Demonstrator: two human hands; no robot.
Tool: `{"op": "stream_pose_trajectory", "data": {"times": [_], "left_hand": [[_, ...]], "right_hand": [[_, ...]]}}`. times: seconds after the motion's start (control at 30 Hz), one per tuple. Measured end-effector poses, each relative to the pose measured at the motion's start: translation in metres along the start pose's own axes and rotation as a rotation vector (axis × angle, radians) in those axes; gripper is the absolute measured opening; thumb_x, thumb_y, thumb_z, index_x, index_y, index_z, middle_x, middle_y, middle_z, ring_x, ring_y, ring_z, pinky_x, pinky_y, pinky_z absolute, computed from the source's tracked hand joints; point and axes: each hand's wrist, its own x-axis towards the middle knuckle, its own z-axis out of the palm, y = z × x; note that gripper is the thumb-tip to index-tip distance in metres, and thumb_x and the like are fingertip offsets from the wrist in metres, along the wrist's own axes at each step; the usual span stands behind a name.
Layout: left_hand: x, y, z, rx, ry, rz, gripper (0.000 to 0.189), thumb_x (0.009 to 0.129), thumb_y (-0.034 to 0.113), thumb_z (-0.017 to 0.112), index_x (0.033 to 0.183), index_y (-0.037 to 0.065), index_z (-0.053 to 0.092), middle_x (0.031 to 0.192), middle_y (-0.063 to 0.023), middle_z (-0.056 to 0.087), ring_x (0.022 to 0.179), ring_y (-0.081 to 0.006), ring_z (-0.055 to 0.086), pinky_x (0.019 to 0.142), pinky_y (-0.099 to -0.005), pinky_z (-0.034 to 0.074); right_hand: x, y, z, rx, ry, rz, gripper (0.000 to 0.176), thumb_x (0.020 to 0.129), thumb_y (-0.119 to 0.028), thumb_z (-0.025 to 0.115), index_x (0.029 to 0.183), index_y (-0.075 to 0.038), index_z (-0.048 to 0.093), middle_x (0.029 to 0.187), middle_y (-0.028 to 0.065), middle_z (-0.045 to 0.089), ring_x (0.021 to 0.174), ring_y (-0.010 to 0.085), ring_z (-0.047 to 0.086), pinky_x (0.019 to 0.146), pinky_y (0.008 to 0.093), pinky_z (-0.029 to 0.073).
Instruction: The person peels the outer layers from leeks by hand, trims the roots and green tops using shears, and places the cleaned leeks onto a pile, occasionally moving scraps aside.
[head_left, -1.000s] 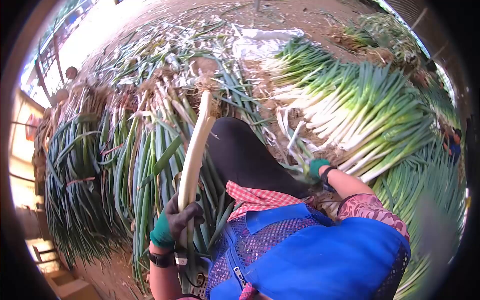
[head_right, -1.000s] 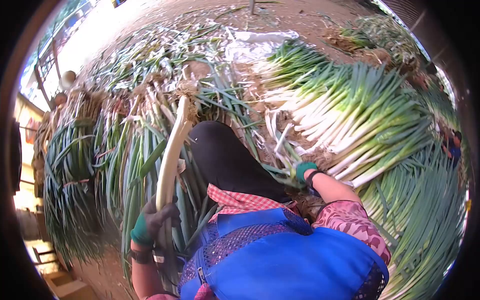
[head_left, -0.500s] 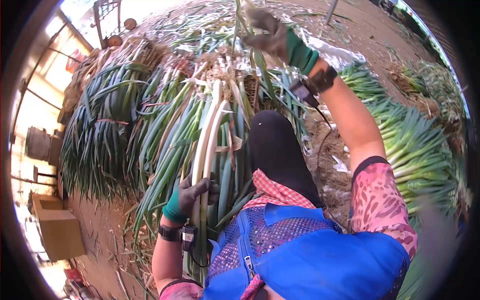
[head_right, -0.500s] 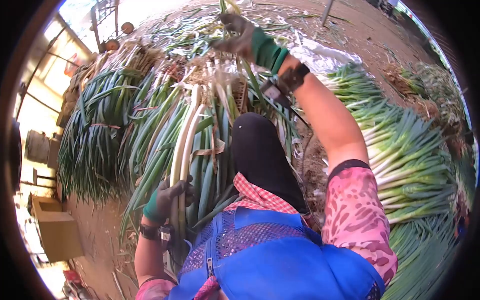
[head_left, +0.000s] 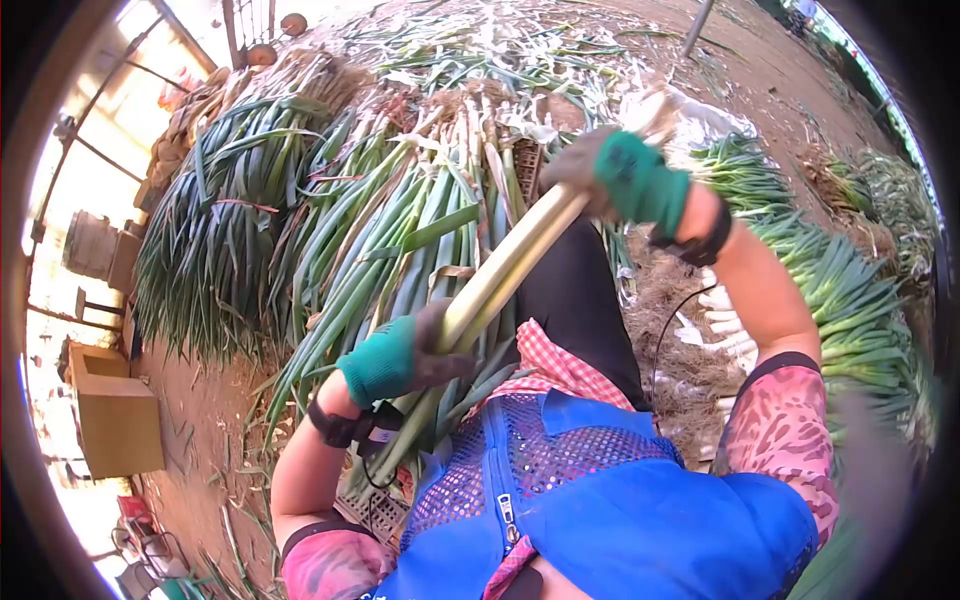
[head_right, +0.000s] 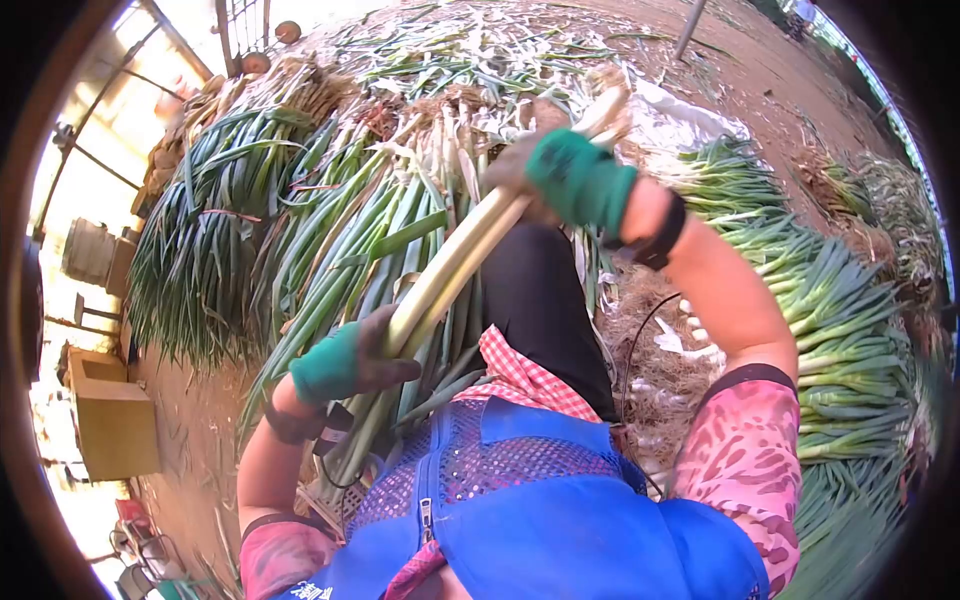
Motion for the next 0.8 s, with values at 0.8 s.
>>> {"op": "stream_pose_trajectory", "data": {"times": [0.8], "left_hand": [[0.139,-0.059,0.03,0.113,-0.196,0.233,0.048,0.087,0.018,0.069,0.127,-0.003,0.051,0.115,-0.0129,0.063,0.104,-0.0189,0.059,0.09,-0.0324,0.046]], "right_hand": [[-0.629,-0.197,-0.011,-0.336,0.683,2.574,0.056,0.075,-0.029,0.071,0.116,0.004,0.054,0.114,0.026,0.064,0.102,0.0359,0.065,0.087,0.0414,0.052]]}}
